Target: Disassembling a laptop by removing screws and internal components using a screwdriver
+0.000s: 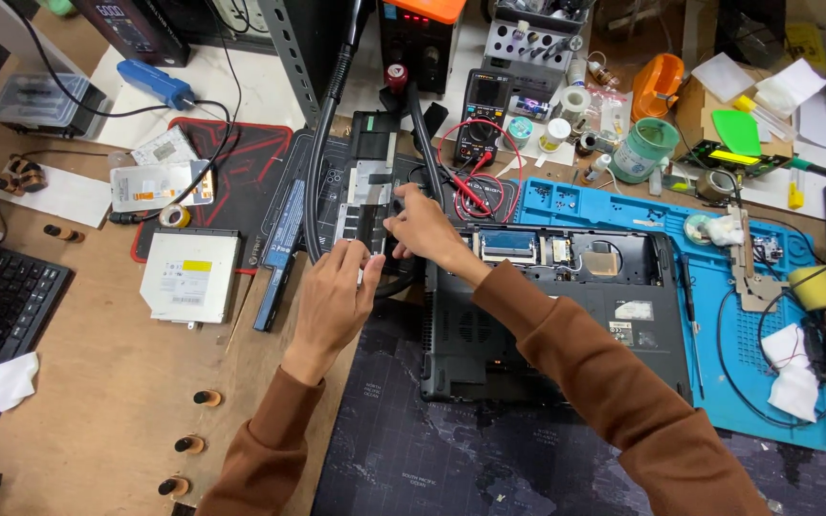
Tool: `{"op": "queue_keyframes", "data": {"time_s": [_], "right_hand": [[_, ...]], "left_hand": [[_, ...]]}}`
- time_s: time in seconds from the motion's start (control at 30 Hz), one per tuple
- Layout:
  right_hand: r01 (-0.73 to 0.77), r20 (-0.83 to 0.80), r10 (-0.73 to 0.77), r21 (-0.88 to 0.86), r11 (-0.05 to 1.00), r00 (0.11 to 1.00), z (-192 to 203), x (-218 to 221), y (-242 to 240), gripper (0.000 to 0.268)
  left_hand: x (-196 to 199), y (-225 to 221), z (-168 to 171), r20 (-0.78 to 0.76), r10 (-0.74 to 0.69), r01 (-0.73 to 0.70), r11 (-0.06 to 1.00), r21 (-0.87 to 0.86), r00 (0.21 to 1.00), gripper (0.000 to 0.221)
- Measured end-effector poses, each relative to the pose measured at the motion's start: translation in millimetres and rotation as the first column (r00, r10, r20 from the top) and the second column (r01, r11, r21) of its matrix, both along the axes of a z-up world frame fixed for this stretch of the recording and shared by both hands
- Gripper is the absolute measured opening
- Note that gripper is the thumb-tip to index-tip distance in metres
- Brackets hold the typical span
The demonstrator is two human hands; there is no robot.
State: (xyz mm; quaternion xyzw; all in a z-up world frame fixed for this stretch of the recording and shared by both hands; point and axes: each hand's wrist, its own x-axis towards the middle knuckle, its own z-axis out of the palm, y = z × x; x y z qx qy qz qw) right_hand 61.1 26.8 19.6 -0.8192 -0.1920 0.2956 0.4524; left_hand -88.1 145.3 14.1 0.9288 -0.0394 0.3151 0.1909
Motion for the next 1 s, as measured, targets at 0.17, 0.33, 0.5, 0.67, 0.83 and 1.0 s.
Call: {"op": "queue_keyframes", "data": {"time_s": [0.17, 0.33, 0.5, 0.67, 0.83, 1.0], "right_hand": [[-0.016, -0.005, 0.016, -0.018, 1.0, 1.0, -5.5, 3.7, -0.3, 0.063], [-0.022, -0.019, 0.022, -0.004, 1.0, 1.0, 2.4, -1.6, -7.2, 0.065], [0.012, 0.079, -0.02, 0.099, 0.995, 0.997, 59.7, -37.0, -34.6, 0.062], [-0.013, 0.289, -0.053, 0.223, 0.975, 0.956, 40.3, -41.6, -72.2, 0.045], [0.002, 0.407, -0.096, 0.227, 0.974, 0.908, 39.7, -37.0, -126.6, 0.034], [0.158, 0.501, -0.194, 0.113, 0.981, 0.843, 62.4, -34.7, -191.8, 0.008]], "left_hand": [[1.0, 2.0, 2.1, -0.006, 0.006, -0.006, 1.0, 0.013, 1.0, 0.033], [3.0, 1.1, 4.9, -0.039, 0.024, -0.024, 1.0, 0.009, 0.999, 0.036], [8.1, 1.7, 7.4, -0.093, 0.069, -0.07, 0.998, -0.008, 0.993, 0.038], [14.8, -9.5, 11.4, -0.132, 0.067, -0.064, 0.998, 0.025, 0.989, 0.038], [34.1, -39.2, 21.3, -0.12, -0.025, 0.028, 0.999, 0.023, 0.992, 0.038], [56.2, -85.5, 26.9, -0.078, -0.148, 0.146, 0.989, -0.031, 0.986, 0.036]]}}
